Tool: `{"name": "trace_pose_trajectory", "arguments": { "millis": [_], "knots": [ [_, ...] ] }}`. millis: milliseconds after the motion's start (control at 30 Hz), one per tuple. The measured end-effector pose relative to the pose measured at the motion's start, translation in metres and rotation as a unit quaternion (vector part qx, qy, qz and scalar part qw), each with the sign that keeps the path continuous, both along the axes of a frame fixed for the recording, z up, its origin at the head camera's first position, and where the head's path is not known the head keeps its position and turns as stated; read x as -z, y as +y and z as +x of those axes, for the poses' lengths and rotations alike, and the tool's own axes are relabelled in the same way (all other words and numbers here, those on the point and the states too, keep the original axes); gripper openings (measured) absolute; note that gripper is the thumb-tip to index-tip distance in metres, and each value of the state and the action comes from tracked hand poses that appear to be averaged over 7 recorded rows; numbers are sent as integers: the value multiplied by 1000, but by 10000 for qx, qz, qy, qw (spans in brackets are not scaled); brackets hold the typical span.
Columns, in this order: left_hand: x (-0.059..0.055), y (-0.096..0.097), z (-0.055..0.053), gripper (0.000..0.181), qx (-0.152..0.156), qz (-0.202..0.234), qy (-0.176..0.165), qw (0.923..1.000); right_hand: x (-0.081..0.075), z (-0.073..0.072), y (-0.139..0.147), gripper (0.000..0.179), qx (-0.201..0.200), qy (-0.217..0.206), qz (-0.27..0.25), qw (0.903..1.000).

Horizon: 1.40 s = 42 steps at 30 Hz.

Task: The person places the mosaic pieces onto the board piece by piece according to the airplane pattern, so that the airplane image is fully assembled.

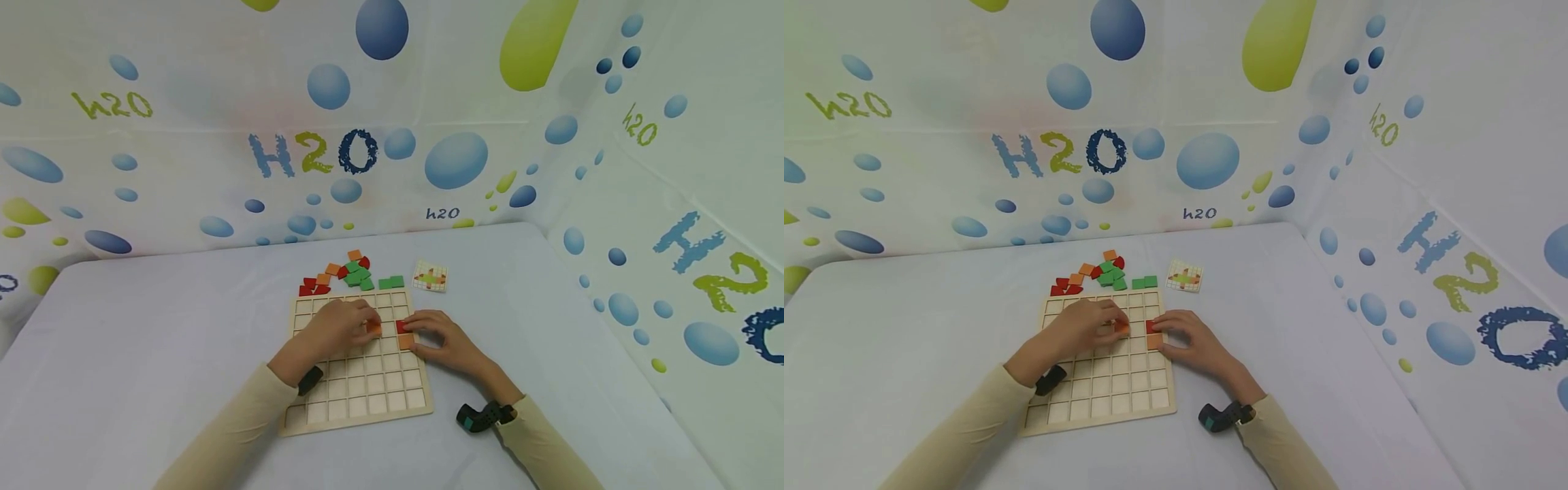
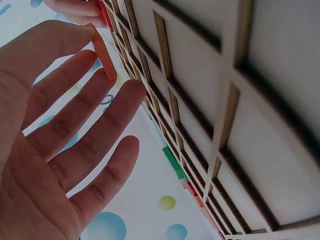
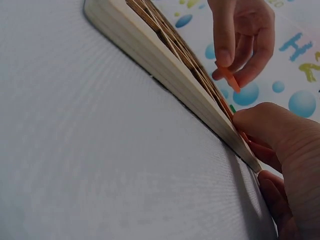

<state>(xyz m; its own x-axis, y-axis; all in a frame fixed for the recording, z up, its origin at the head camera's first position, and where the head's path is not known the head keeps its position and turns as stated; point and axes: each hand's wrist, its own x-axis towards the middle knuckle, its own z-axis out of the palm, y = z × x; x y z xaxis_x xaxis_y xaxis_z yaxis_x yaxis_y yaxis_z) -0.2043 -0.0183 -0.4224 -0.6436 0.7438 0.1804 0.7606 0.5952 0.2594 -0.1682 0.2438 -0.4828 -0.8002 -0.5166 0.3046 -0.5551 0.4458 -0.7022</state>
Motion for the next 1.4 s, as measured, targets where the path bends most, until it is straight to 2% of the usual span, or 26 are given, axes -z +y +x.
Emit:
{"name": "trace_pose_trajectory", "arguments": {
  "millis": [200,300,533,833,1067,1233,1400],
  "knots": [
    [-3,3,4,15,35,-135,-119,9998,0,-1,0,34,43,-30,1,10000],
    [-2,5,4,14,140,-179,-30,9997,1,-1,-1,34,45,-43,-6,10000],
    [2,8,5,12,430,22,177,9989,2,-2,-1,33,31,-114,-77,9999],
    [3,12,6,15,481,-185,37,9987,-2,-1,-4,33,110,-224,-57,9997],
    [2,11,7,15,395,-361,-88,9985,-1,-2,-4,34,130,-188,-11,9997],
    [1,9,7,12,421,-316,-32,9986,-2,-3,-4,34,126,-208,-17,9997],
    [0,11,6,11,580,-244,34,9980,-1,-3,-5,34,144,-224,-51,9996]
  ]
}}
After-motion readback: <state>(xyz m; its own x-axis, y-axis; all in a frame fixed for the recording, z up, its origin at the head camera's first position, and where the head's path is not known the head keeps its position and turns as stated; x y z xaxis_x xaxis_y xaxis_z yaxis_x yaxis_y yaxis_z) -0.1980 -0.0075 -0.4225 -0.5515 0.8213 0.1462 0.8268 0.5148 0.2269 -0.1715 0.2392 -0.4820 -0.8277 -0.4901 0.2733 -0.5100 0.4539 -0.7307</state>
